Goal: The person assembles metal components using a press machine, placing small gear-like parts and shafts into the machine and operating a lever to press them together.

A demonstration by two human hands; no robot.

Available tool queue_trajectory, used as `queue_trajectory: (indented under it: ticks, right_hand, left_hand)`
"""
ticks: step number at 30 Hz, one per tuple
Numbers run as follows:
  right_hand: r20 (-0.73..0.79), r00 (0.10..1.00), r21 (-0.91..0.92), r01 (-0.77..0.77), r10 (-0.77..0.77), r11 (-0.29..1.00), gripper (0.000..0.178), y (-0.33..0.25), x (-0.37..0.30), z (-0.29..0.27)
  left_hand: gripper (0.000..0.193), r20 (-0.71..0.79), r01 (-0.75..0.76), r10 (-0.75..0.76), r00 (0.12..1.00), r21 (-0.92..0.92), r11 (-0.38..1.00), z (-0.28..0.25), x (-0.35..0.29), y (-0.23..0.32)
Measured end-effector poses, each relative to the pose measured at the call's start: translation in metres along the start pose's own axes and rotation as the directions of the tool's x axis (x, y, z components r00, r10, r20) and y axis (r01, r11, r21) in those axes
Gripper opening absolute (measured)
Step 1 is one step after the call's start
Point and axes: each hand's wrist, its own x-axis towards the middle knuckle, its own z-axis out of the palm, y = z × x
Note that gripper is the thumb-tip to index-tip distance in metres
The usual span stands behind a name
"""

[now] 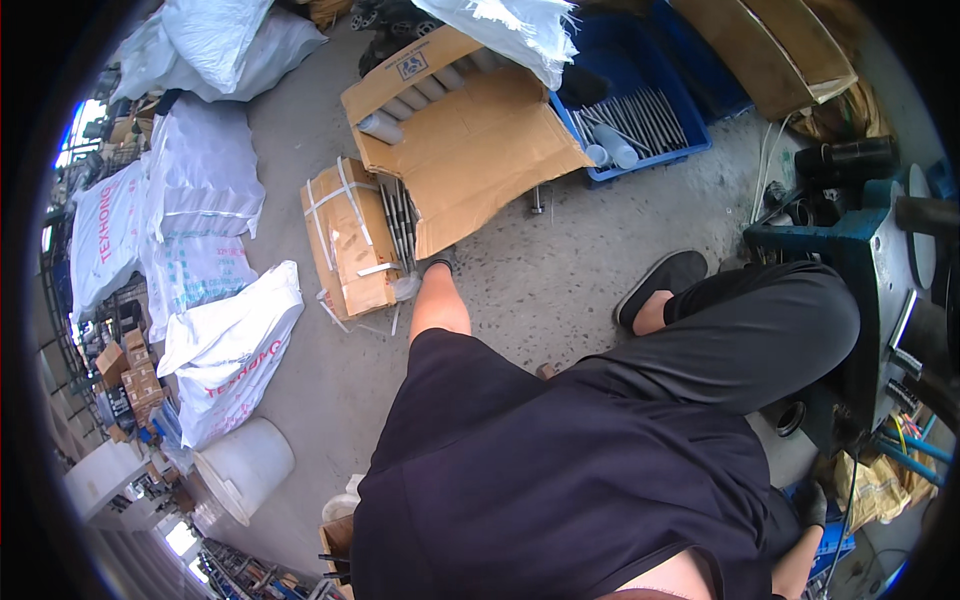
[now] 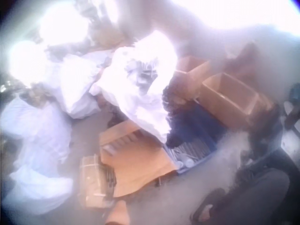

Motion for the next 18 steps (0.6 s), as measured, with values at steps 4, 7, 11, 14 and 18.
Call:
queue_trajectory:
  ticks: [4,7,11,14,18]
  right_hand:
    - [0.264,0.958,-0.697,0.27,-0.113,0.665,0.015,0.015,-0.077,0.033]
    - [0.551,0.834,-0.698,0.434,-0.04,-0.57,0.017,-0.005,-0.093,0.021]
    - [0.66,0.714,0.128,0.199,0.233,-0.972,0.018,-0.031,0.009,-0.002]
    - [0.591,0.69,0.399,0.2,0.417,-0.895,0.015,0.03,0.006,0.011]
    - [0.528,0.534,0.73,0.112,0.66,-0.674,0.018,0.0,-0.027,0.026]
  left_hand:
    - [0.057,0.098,0.0,0.006,0.995,-0.06,0.998,0.049,0.004,0.007]
    - [0.056,0.112,-0.014,0.022,0.993,-0.072,0.997,0.066,0.007,0.024]
    - [0.055,-0.021,0.013,-0.012,1.0,0.025,1.0,0.021,0.002,0.016]
    - [0.077,-0.068,0.146,-0.152,0.986,-0.08,0.986,0.072,-0.042,-0.021]
    - [0.083,0.067,0.259,-0.25,0.966,-0.244,0.935,0.115,-0.141,0.062]
